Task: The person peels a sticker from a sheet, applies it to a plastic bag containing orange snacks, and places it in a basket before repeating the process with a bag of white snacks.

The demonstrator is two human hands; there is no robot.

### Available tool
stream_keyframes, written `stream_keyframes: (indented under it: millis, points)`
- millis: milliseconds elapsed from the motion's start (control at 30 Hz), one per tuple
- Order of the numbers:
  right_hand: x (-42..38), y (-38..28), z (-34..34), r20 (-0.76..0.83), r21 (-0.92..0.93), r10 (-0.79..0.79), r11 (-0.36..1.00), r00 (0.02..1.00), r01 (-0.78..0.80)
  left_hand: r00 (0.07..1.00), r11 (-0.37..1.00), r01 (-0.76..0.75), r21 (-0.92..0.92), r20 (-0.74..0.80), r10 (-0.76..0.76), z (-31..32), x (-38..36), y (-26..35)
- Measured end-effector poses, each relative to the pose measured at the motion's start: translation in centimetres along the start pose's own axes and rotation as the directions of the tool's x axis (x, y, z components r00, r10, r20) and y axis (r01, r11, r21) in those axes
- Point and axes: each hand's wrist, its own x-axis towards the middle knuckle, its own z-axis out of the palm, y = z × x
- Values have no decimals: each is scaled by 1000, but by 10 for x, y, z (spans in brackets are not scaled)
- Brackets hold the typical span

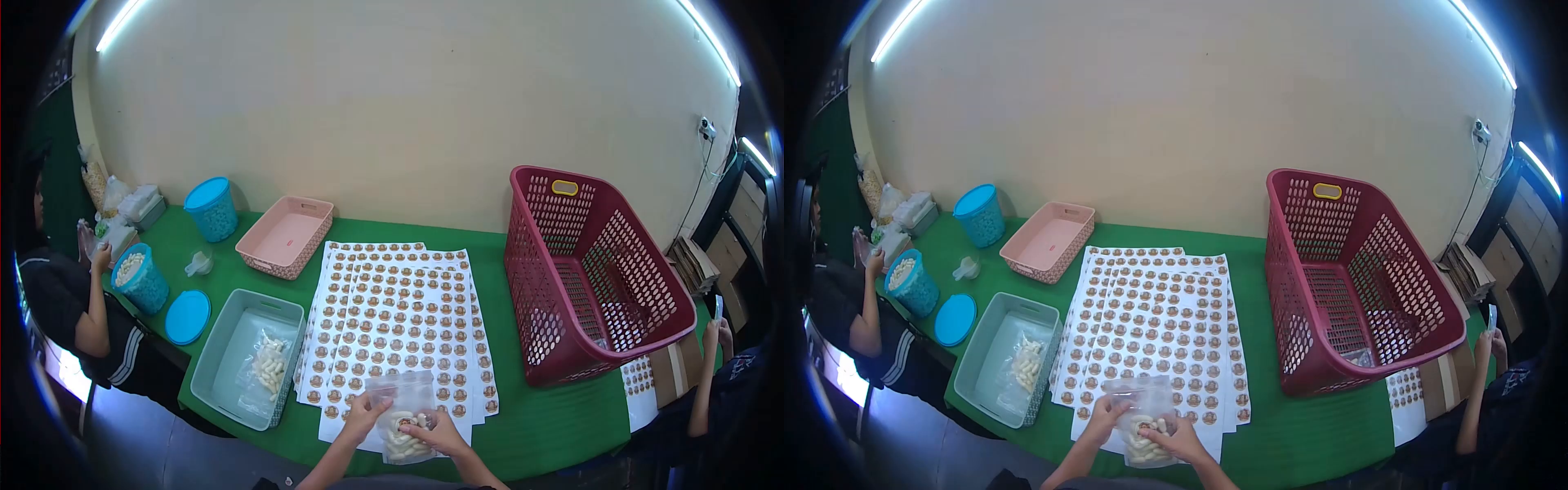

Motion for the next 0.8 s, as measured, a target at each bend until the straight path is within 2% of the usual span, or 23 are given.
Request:
stream_keyframes:
  millis: [100, 167, 200, 267, 300, 367, 400, 433, 467, 533, 600, 633, 700, 733, 800]
  points:
    - [-9, -4, 6, 0, -72, -10, 997, 1000, 10, 996, 999, 6, 45, -86, -3, 6, 3, 14]
    - [-10, 0, 3, 40, -219, 139, 967, 989, -127, 997, 999, -2, 32, -74, 4, 8, 3, 11]
    - [-8, 5, 1, 38, -219, 144, 967, 989, -132, 998, 999, -21, 42, -58, 23, 8, 4, 7]
    - [-8, 12, 0, 58, -145, 29, 989, 998, -21, 998, 998, -37, 53, -42, 40, 10, 2, 5]
    - [-9, 7, 1, 59, -144, 30, 989, 998, -22, 998, 997, -26, 70, -53, 30, 13, 0, 8]
    - [-12, -7, 4, 30, -24, 30, 999, 999, -29, 998, 996, -13, 89, -67, 19, 17, -1, 8]
    - [-8, 2, 0, 47, -106, 48, 993, 998, -43, 998, 1000, -15, 25, -61, 16, 19, -2, 6]
    - [-8, -1, 1, 49, -105, 51, 993, 997, -46, 998, 999, -16, -40, -56, 13, 19, -2, 5]
    - [-9, -6, 2, 65, -109, 93, 990, 993, -86, 998, 999, -12, -40, -60, 9, 17, -2, 5]
    - [-10, -5, 4, 80, -111, 140, 985, 987, -131, 1000, 997, -28, 72, 5, 28, 10, -1, 8]
    - [-7, 1, 6, 59, -174, -40, 984, 997, 50, 1000, 997, -19, 79, 8, 18, 4, 0, 4]
    - [-3, 5, 4, 59, -174, -38, 984, 998, 48, 1000, 996, -13, 85, 11, 12, 3, 0, 3]
    - [2, 2, 3, -7, 14, -202, 979, 979, 202, 998, 996, 23, 86, 51, -28, 5, -4, 9]
    - [-2, -3, 2, -80, 41, -185, 981, 979, 189, 994, 994, 56, 90, 92, -64, 7, -6, 11]
    - [2, -4, -6, -54, 51, -198, 978, 979, 200, 994, 996, 64, 54, 81, -68, 9, -7, 0]
